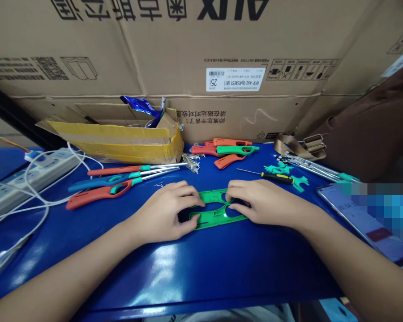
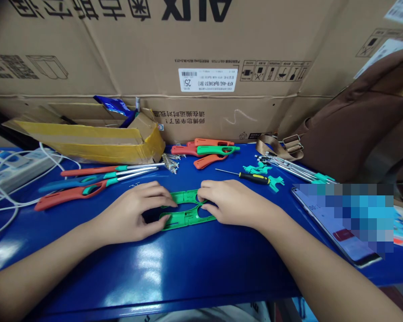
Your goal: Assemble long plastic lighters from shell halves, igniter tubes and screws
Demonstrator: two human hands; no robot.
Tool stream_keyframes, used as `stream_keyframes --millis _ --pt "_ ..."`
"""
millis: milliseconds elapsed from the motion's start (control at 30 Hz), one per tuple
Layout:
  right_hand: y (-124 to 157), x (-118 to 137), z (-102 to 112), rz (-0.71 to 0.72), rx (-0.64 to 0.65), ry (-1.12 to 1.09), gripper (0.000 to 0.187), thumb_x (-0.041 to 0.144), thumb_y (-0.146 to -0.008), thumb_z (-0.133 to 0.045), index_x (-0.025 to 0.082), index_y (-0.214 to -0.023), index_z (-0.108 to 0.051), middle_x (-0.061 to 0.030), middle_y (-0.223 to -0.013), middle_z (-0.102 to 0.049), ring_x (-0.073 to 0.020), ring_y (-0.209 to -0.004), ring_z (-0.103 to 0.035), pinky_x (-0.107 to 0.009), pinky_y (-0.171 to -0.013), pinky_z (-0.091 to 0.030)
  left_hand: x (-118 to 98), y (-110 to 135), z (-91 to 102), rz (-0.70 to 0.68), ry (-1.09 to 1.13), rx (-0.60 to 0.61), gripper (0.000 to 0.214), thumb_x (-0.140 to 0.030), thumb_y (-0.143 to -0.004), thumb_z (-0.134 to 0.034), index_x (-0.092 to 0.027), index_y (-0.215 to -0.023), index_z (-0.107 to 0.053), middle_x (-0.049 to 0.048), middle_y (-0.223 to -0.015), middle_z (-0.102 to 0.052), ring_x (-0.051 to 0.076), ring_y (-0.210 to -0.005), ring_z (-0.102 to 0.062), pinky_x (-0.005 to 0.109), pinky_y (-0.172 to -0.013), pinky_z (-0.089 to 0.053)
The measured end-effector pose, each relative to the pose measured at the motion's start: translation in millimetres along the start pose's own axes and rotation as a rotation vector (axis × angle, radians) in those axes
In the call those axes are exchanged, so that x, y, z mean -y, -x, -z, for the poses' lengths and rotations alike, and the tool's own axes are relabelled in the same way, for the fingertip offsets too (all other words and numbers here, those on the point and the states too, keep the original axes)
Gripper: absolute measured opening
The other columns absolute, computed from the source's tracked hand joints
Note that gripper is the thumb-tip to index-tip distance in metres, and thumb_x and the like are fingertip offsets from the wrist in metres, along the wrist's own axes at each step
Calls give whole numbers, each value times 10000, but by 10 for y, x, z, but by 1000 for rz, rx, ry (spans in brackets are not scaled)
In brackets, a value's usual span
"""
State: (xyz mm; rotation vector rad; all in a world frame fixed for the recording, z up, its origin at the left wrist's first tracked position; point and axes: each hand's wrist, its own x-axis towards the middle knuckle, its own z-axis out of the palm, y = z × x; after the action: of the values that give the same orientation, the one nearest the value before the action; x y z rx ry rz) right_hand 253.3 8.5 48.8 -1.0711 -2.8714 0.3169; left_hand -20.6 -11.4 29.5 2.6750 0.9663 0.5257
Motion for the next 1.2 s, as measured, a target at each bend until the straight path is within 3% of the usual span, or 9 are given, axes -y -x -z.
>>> stream_keyframes --millis 700,900,967,1033,1100,1167,1200 --pt "-6 -7 11 -16 18 -14 158 283 -970 -611 217 -1095 -680 -15 -1050 -666 -178 -817 -646 -310 -681 -434 51 -7 -35 -27 10 -56 222 -194 -952 -577 -175 -1127 -712 63 -999 -724 215 -912 -631 362 -824 -510" --pt "3 -128 71 -61 -139 -37 168 342 -989 -575 230 -1067 -672 -29 -1060 -689 -174 -838 -640 -297 -700 -447 26 9 -12 -26 26 -74 223 -236 -976 -574 -179 -1143 -710 64 -999 -714 213 -918 -620 361 -830 -501" --pt "23 -264 133 -143 -230 -34 178 340 -974 -574 231 -1079 -668 -43 -1081 -705 -187 -867 -649 -298 -730 -462 14 7 0 -36 29 -66 217 -264 -974 -595 -190 -1142 -709 61 -1020 -714 214 -933 -617 362 -844 -497" --pt "78 -450 221 -314 -285 47 197 331 -960 -552 233 -1078 -676 -60 -1133 -708 -207 -880 -657 -307 -718 -462 1 4 9 -47 29 -49 213 -285 -967 -614 -200 -1137 -709 58 -1027 -713 216 -938 -614 364 -848 -493" --pt "173 -665 321 -578 -241 179 193 329 -923 -574 239 -1047 -692 -70 -1127 -719 -251 -923 -664 -319 -684 -445 -10 3 13 -53 27 -30 215 -297 -955 -633 -207 -1136 -709 54 -1026 -712 218 -936 -612 366 -844 -491" --pt "295 -876 409 -902 -93 211 174 298 -874 -630 237 -1019 -705 -84 -1117 -725 -285 -974 -669 -319 -681 -442 -21 6 12 -57 25 -11 233 -317 -941 -654 -215 -1144 -707 51 -1030 -712 220 -936 -611 369 -842 -490" --pt "357 -971 442 -974 -64 200 139 257 -854 -647 212 -966 -717 -99 -1040 -739 -286 -940 -678 -318 -681 -445 -26 8 10 -60 25 0 248 -330 -935 -664 -219 -1152 -705 51 -1037 -712 222 -939 -613 374 -850 -490"
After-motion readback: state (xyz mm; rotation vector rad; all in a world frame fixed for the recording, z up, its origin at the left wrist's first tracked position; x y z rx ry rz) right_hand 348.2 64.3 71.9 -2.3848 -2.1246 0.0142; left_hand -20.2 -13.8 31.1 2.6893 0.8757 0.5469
